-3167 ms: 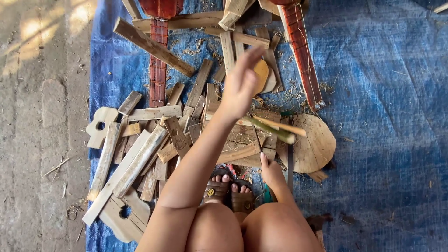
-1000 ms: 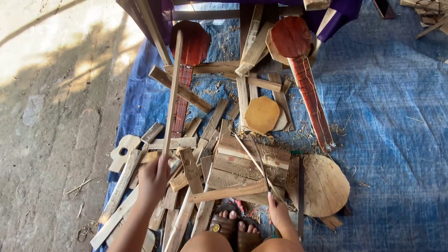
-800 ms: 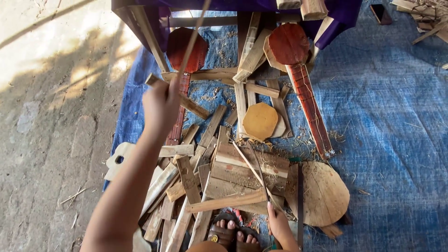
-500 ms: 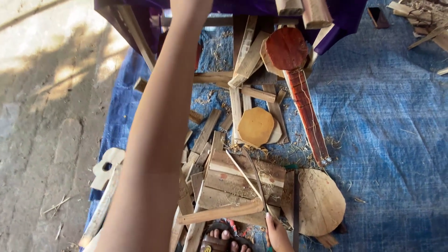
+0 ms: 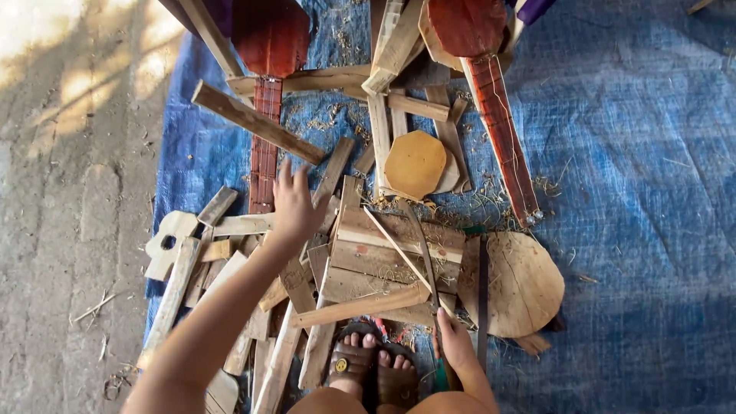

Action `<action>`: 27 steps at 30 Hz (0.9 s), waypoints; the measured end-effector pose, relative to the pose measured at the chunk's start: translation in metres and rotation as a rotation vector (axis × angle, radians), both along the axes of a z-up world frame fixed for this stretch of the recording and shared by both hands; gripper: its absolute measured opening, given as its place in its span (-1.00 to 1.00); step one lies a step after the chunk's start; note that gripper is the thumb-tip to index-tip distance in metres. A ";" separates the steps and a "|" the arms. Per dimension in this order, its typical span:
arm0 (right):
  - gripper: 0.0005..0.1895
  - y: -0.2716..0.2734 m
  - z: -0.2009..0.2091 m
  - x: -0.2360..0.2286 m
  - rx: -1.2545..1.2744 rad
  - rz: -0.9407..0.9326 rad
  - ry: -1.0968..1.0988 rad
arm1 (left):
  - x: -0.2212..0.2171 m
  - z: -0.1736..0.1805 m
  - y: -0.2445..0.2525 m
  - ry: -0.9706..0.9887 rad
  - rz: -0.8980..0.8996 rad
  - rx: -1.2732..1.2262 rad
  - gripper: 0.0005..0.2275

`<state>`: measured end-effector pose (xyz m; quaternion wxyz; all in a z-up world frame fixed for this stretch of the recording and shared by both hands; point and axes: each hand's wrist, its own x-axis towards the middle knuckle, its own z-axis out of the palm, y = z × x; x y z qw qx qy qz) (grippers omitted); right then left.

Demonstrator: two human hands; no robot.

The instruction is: Shaping thin wooden strips using a sickle and cutting them to size with a hacksaw as part of instrument construction or repair.

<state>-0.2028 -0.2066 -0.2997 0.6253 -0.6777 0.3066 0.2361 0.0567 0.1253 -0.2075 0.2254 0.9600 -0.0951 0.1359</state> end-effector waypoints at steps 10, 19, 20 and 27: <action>-0.28 -0.019 0.005 -0.024 0.078 -0.095 -0.126 | -0.072 -0.040 -0.109 0.723 -0.511 0.503 -0.47; -0.51 -0.028 0.002 -0.035 -0.002 -0.072 -0.270 | -0.088 -0.121 -0.135 0.194 -0.780 0.478 -0.77; -0.52 -0.027 0.000 -0.035 0.050 -0.099 -0.302 | -0.087 -0.119 -0.133 0.215 -0.787 0.499 -0.75; -0.55 -0.034 0.008 -0.041 0.092 -0.155 -0.324 | -0.093 -0.061 -0.088 0.431 -0.573 0.326 -0.81</action>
